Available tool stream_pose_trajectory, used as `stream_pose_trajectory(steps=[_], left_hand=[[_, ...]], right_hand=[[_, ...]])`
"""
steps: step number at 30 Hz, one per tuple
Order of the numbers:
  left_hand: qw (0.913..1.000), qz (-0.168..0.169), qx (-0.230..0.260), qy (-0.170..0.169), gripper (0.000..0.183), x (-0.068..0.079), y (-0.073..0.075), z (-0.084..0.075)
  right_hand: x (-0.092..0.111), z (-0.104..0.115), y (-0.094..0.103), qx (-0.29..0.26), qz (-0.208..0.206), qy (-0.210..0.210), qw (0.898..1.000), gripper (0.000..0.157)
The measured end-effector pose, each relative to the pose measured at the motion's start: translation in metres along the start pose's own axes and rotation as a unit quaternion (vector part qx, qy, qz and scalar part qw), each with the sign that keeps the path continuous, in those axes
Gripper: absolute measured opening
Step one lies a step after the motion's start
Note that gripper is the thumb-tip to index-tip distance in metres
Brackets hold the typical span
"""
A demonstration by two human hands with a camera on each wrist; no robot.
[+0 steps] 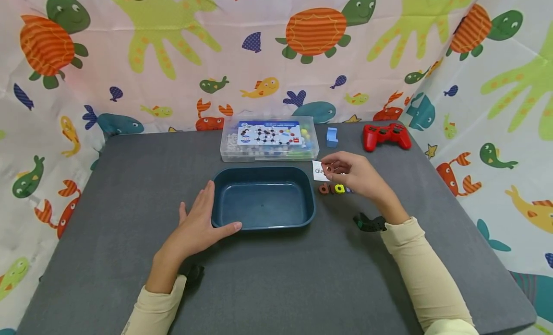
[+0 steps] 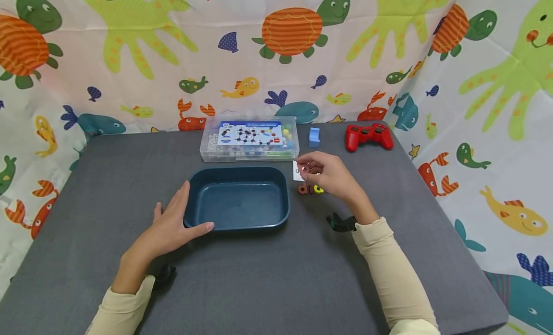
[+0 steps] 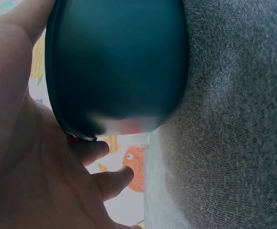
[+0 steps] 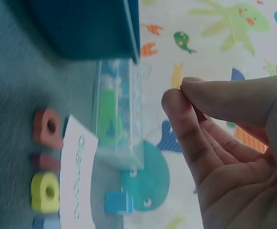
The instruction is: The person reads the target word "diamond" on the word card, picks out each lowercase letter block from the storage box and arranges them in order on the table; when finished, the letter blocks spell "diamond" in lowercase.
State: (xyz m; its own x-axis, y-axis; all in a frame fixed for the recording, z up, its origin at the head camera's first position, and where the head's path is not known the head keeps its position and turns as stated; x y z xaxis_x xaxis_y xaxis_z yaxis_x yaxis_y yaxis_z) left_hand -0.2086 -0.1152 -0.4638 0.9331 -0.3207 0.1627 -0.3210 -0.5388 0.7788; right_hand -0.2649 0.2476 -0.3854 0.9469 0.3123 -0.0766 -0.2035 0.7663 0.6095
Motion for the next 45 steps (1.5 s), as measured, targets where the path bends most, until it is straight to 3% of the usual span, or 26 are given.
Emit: stream_pose_trajectory(steps=[6, 14, 24, 31, 45], left_hand=[[1.0, 0.006, 0.006, -0.002, 0.135, 0.0, -0.002, 0.0], [0.9999, 0.007, 0.008, -0.003, 0.135, 0.001, -0.001, -0.001], [0.9999, 0.01, 0.007, -0.003, 0.134, 0.0, -0.002, 0.0], [0.9999, 0.008, 0.007, -0.005, 0.134, 0.0, -0.001, 0.0], [0.9999, 0.014, 0.009, -0.004, 0.133, 0.001, 0.001, -0.002]], right_hand=[[0.016, -0.02, 0.015, 0.031, -0.011, -0.032, 0.999, 0.035], [0.034, -0.037, 0.035, 0.083, -0.02, -0.015, 0.996, 0.042], [0.05, -0.051, 0.058, 0.122, -0.044, -0.012, 0.991, 0.026], [0.059, -0.06, 0.068, 0.157, -0.045, -0.004, 0.986, 0.025], [0.074, -0.087, 0.084, 0.163, -0.06, -0.05, 0.983, 0.018]])
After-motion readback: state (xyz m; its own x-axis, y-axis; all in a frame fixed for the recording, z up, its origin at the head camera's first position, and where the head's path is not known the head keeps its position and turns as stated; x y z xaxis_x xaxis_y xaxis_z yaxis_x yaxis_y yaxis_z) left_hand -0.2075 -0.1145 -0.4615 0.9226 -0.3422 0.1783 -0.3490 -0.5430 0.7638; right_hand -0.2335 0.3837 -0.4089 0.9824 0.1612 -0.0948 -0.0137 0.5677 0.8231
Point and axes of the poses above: each hand's wrist, its own x-axis away from the middle knuckle, its own y-axis out of the back of the hand, z = x × y, the point moved 10 cm from there along -x, towards the middle knuckle, and after that the axes turned 1 degree about -y, right-handed, at the moved point
